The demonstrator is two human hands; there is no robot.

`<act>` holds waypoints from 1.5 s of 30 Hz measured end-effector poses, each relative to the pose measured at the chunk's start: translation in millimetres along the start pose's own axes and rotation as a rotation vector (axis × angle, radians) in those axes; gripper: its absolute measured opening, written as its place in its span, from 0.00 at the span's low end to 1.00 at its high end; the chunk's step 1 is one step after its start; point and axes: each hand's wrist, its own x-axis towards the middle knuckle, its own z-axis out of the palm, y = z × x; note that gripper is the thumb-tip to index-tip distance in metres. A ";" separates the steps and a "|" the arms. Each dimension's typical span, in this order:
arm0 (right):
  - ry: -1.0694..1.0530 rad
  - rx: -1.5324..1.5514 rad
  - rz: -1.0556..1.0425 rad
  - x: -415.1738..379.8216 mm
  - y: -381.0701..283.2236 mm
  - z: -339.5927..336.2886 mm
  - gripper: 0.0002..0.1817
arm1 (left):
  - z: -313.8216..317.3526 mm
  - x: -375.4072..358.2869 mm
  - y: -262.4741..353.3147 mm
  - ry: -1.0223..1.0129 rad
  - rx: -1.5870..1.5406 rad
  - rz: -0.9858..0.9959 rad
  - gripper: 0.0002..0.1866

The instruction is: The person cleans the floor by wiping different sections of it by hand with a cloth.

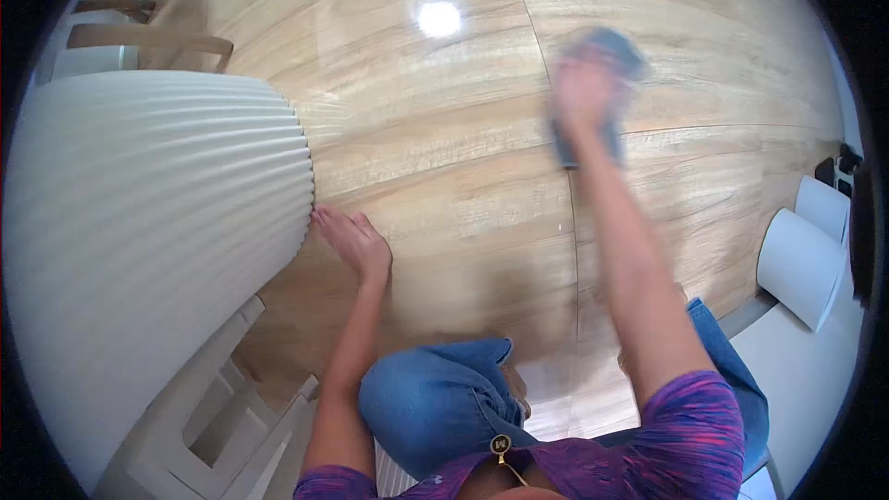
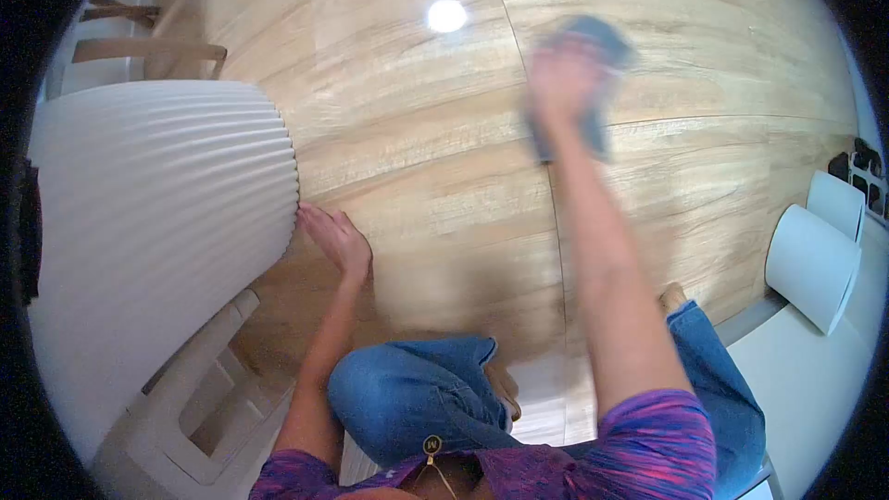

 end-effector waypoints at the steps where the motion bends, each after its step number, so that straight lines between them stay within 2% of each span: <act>1: -0.168 0.049 -0.201 -13.4 -70.3 -12.6 0.28 | 1.2 0.0 -1.7 -0.003 -0.013 -0.027 0.34; 2: -0.079 0.216 -0.399 -33.7 -134.9 -19.9 0.27 | 2.5 -0.9 -5.4 -0.010 -0.027 -0.050 0.34; 3: 0.110 0.397 -0.548 -57.8 -192.4 -4.2 0.26 | 2.3 -1.4 -5.0 -0.024 -0.040 -0.072 0.33; 5: -0.186 0.731 -0.834 -70.8 -273.4 -10.5 0.24 | -0.7 -1.3 -3.4 0.002 -0.055 -0.059 0.33; 8: -0.123 0.600 -1.098 -27.4 -253.2 -22.9 0.23 | 4.7 -0.9 -8.5 0.029 -0.080 -0.043 0.32; 9: -0.149 0.478 -0.837 0.8 -235.2 -12.7 0.24 | 5.9 -1.7 -10.3 0.038 -0.079 -0.040 0.32; 10: 0.012 0.351 -0.826 37.2 -189.7 1.3 0.24 | 5.8 -1.9 -10.8 0.033 -0.070 -0.031 0.31; 11: 0.002 0.365 -0.603 59.7 -135.1 -18.9 0.24 | 4.6 -1.6 -10.3 0.030 -0.061 -0.024 0.31; 12: 0.160 0.198 -0.594 89.9 -70.8 23.7 0.25 | 3.5 -0.7 -9.9 0.030 -0.051 -0.011 0.31; 13: 0.080 0.144 -0.413 102.9 1.2 26.7 0.25 | 4.2 0.6 -9.9 0.037 -0.033 -0.009 0.31; 15: 0.005 -0.025 -0.288 114.8 151.3 46.0 0.28 | 5.1 -0.3 -8.5 0.047 -0.005 0.001 0.30; 18: 0.002 -0.347 -0.091 49.5 184.7 18.2 0.27 | 16.2 -0.5 -19.3 0.099 0.112 0.088 0.30; 19: 0.069 -0.038 -0.030 16.4 142.7 2.1 0.27 | 15.5 -1.0 -19.5 0.103 0.099 0.093 0.30; 20: -0.022 0.134 -0.127 -19.9 96.8 -21.9 0.27 | 16.1 -0.1 -17.9 0.117 0.080 0.091 0.29; 21: -0.133 -0.027 -0.301 -69.2 48.4 -37.9 0.25 | 17.0 0.3 -12.8 0.113 0.060 0.099 0.29; 23: -0.202 0.499 -0.703 -176.4 -19.9 -65.0 0.24 | 9.7 0.5 -12.4 0.113 0.061 0.106 0.30; 24: -0.277 0.459 -0.881 -234.1 -42.9 -70.0 0.22 | 10.9 4.0 -12.9 0.099 0.060 0.093 0.30; 25: -0.260 0.880 -0.957 -281.6 -31.7 -63.9 0.21 | 6.5 3.3 -6.9 0.076 0.065 0.084 0.30; 26: -0.332 0.972 -0.979 -310.6 -14.1 -51.0 0.22 | 2.1 0.3 -7.8 0.047 0.081 0.074 0.30; 28: -0.870 0.749 -0.755 -256.0 63.4 -96.6 0.25 | 3.1 0.7 -13.0 0.045 0.089 0.104 0.30; 29: -0.752 0.548 -0.547 -239.8 109.1 -96.8 0.27 | 5.3 0.9 -12.3 0.059 0.090 0.108 0.30; 30: -0.558 0.246 -0.579 -215.8 162.2 -89.9 0.28 | 3.6 -0.5 -6.3 0.059 0.102 0.096 0.30; 31: -0.310 0.164 -0.403 -198.4 210.8 -78.1 0.31 | 4.4 0.0 -7.2 0.060 0.108 0.089 0.30; 32: -0.319 0.105 -0.340 -176.0 266.9 -65.0 0.33 | 5.4 2.9 -6.4 0.071 0.108 0.083 0.30; 33: -0.464 -0.132 -0.087 -144.2 289.1 -76.8 0.33 | 7.0 4.8 -9.9 0.079 0.118 0.095 0.30; 34: -0.205 -0.068 0.014 -141.0 331.6 -52.3 0.32 | 9.4 3.2 -12.7 0.086 0.125 0.103 0.30; 37: 0.056 -0.122 0.355 -116.3 313.8 -16.7 0.31 | 6.3 3.5 -3.5 0.095 0.139 0.076 0.30; 38: -0.060 -0.090 0.303 -111.1 272.3 -33.9 0.31 | 2.3 2.5 0.8 0.090 0.142 0.066 0.30; 39: 0.038 0.044 0.122 -121.6 214.8 -50.0 0.30 | -0.9 2.6 3.5 0.097 0.129 0.066 0.30; 40: -0.029 0.161 0.033 -138.4 159.9 -57.1 0.30 | -3.1 2.2 6.8 0.101 0.114 0.070 0.30; 41: -0.279 0.254 -0.232 -153.7 110.7 -66.9 0.32 | -4.0 0.6 11.3 0.102 0.099 0.075 0.30; 42: -0.265 0.547 -0.378 -184.9 64.6 -81.3 0.35 | -4.8 -0.2 12.4 0.100 0.079 0.091 0.30; 43: -0.241 0.681 -0.613 -216.1 30.3 -75.0 0.36 | -5.4 -1.5 10.8 0.097 0.059 0.105 0.30; 44: -0.459 0.569 -0.807 -229.6 1.2 -91.3 0.35 | -2.8 -2.2 9.1 0.110 0.035 0.110 0.30; 45: -0.404 0.723 -0.840 -254.1 -2.0 -81.7 0.34 | -0.5 -4.0 9.5 0.042 0.058 0.056 0.29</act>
